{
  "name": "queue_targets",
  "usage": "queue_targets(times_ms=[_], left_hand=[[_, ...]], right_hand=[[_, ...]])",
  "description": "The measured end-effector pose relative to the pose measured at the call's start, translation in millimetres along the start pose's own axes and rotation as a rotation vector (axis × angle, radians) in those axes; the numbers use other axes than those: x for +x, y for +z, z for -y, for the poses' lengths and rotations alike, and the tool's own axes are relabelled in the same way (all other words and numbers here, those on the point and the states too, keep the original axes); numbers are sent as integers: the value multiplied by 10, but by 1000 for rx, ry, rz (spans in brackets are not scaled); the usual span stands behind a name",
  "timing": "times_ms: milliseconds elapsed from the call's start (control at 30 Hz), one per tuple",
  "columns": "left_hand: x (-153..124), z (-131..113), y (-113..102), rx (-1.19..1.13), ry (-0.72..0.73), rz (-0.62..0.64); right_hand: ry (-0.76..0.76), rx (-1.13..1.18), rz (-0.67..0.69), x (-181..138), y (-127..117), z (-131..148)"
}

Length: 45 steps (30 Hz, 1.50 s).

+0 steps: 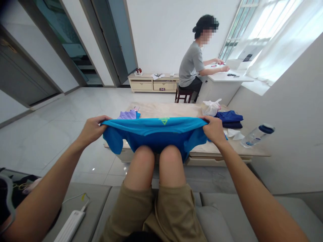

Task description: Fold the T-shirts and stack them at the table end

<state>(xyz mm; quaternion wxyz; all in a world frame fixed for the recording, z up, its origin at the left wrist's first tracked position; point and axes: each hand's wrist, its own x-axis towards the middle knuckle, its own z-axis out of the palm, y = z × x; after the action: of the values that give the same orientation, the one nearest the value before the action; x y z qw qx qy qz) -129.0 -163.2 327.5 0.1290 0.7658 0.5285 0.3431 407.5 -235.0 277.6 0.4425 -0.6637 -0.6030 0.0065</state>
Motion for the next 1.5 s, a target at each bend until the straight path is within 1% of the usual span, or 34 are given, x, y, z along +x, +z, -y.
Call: queue_targets(times_ms=[67, 133, 200, 300, 367, 400, 467, 567, 633, 667, 700, 733, 767, 833, 867, 900, 967, 1000, 1067, 1133, 1200, 1367, 1500], left_hand=[[178, -6, -8, -16, -9, -49], [304, 88, 124, -42, -44, -43], [331, 267, 355, -52, -93, 5], [232, 604, 713, -34, -145, 81], [211, 813, 881, -18, -150, 123], [257, 901, 942, -7, -146, 139], [489, 1029, 1039, 22, -127, 145], [1040, 1105, 1231, 130, -116, 102], [1301, 1096, 1463, 276, -179, 93], [1340, 1078, 1618, 330, -200, 82], [1306, 1053, 1798, 375, -198, 53], [1204, 1022, 1998, 398, -165, 33], [1046, 989, 2211, 398, -110, 34], [639, 932, 2639, 374, 8, 128], [432, 918, 2834, 368, 33, 180], [247, 916, 3005, 368, 31, 227], [-16, 950, 3257, 389, -20, 291], [-85, 981, 3336, 407, -44, 305], [-111, 1054, 3421, 446, -64, 304], [-20, 1126, 3455, 467, -53, 289], [147, 1191, 3492, 467, -43, 279], [740, 1357, 3703, 444, -41, 263], [1228, 1489, 3890, 441, -45, 283]], right_hand=[[-12, 40, -96, 193, -2, -1], [0, 64, -141, 261, 91, -70], [32, 53, -135, 169, 253, -206], [44, -2, -88, -124, 528, -496], [24, -18, -63, -222, 691, -707], [18, -23, -57, -194, 766, -806], [25, -57, -53, 37, 911, -966], [87, -202, -7, 615, 1162, -1060], [150, -375, 51, 866, 1376, -1026], [155, -464, 89, 887, 1497, -990], [139, -539, 121, 829, 1625, -949], [97, -588, 162, 697, 1759, -907], [40, -607, 207, 507, 1896, -870], [-45, -597, 298, 34, 2167, -830], [-40, -586, 335, -204, 2292, -830], [-4, -578, 370, -420, 2403, -843], [92, -573, 431, -740, 2573, -900], [124, -576, 451, -836, 2630, -937], [136, -587, 462, -907, 2701, -1015], [116, -593, 446, -850, 2750, -1089], [124, -595, 433, -705, 2815, -1165], [156, -609, 427, -186, 3093, -1386], [181, -624, 429, 214, 3317, -1539]])
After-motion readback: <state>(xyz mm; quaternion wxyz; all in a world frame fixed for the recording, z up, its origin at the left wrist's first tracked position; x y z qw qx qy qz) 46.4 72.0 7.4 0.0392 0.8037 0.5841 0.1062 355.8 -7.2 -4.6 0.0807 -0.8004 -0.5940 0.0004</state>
